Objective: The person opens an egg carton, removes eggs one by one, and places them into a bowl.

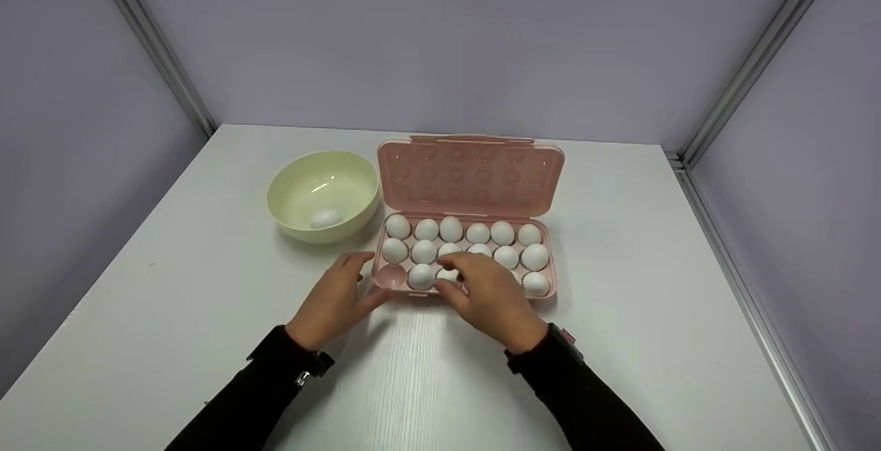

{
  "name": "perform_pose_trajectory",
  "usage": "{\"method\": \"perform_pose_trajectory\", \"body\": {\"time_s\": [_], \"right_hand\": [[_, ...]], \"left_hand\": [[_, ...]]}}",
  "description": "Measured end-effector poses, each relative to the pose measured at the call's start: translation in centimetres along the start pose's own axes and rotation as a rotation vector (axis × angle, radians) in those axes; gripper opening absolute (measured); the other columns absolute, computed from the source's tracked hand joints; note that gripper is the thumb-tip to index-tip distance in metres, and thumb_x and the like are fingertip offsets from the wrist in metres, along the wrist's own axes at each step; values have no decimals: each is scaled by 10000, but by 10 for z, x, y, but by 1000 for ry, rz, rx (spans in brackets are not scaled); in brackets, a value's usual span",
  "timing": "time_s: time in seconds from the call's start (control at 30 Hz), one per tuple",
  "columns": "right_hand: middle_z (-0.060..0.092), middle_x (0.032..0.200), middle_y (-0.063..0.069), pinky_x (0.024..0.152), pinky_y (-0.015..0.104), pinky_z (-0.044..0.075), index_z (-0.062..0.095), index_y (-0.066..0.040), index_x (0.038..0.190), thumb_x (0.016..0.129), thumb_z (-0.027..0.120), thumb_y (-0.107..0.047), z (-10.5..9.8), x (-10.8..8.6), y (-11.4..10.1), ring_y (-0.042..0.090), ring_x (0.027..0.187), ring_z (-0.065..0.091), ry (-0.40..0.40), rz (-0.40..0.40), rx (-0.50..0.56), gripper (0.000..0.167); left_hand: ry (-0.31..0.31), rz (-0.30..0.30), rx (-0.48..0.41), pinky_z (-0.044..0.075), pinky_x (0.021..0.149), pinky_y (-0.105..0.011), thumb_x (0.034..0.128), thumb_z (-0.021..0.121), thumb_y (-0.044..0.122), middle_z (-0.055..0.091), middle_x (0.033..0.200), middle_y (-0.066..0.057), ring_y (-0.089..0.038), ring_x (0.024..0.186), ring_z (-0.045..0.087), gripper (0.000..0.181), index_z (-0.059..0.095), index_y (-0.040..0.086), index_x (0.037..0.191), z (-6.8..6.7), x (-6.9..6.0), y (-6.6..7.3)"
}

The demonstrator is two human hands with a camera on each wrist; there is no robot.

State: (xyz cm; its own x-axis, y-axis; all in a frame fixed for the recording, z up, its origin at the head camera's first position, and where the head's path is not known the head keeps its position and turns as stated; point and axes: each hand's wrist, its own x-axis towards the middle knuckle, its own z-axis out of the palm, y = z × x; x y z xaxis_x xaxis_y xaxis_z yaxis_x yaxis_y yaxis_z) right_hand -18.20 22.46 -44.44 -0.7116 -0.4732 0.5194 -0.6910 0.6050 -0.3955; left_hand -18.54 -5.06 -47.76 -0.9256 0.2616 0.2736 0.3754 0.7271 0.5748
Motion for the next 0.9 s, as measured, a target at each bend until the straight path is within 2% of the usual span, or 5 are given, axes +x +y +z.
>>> {"method": "perform_pose_trajectory", "body": {"time_s": [0.1, 0.23, 0.6, 0.77, 0.9], "right_hand": [[790, 1091, 73, 819, 399, 608, 738, -57, 1210, 924, 831, -166, 12, 22, -10, 239, 939, 737, -23, -103, -96, 320], [782, 1074, 68, 885, 451, 578, 738, -111, 1194, 895, 843, -207, 32, 50, -15, 288, 997, 720, -79, -162, -230, 332], [753, 962, 37, 812, 437, 495, 782, -193, 1095, 880, 806, -238, 59, 64, -7, 290, 879, 623, -207, -119, -419, 221], [741, 902, 56, 766, 428, 490, 770, -179, 1079, 862, 834, -224, 66, 63, -3, 300, 824, 619, -167, -141, -443, 231], [729, 868, 56, 738, 424, 496, 759, -178, 1056, 849, 849, -233, 73, 68, -1, 302, 796, 629, -90, -165, -476, 232]], "left_hand": [[-55, -90, -45, 544, 1091, -513, 934, 833, 306, 629, 1376, -258, -405, 1274, 656, 678, 563, -56, 1439, 4, -2, -2], [-97, -106, -52, 527, 1105, -542, 929, 842, 308, 648, 1373, -286, -426, 1298, 642, 713, 553, -85, 1449, 8, 1, -2], [-133, -102, -81, 530, 1089, -531, 933, 835, 337, 690, 1327, -252, -403, 1264, 659, 724, 559, -75, 1459, 17, 2, 7], [-118, -75, -77, 548, 952, -511, 930, 838, 339, 714, 1128, -143, -319, 1072, 671, 630, 610, -20, 1395, 18, 2, 6], [-110, -70, -90, 555, 976, -520, 923, 844, 323, 728, 1198, -146, -323, 1119, 689, 613, 624, -5, 1391, 17, 2, 5]]}}
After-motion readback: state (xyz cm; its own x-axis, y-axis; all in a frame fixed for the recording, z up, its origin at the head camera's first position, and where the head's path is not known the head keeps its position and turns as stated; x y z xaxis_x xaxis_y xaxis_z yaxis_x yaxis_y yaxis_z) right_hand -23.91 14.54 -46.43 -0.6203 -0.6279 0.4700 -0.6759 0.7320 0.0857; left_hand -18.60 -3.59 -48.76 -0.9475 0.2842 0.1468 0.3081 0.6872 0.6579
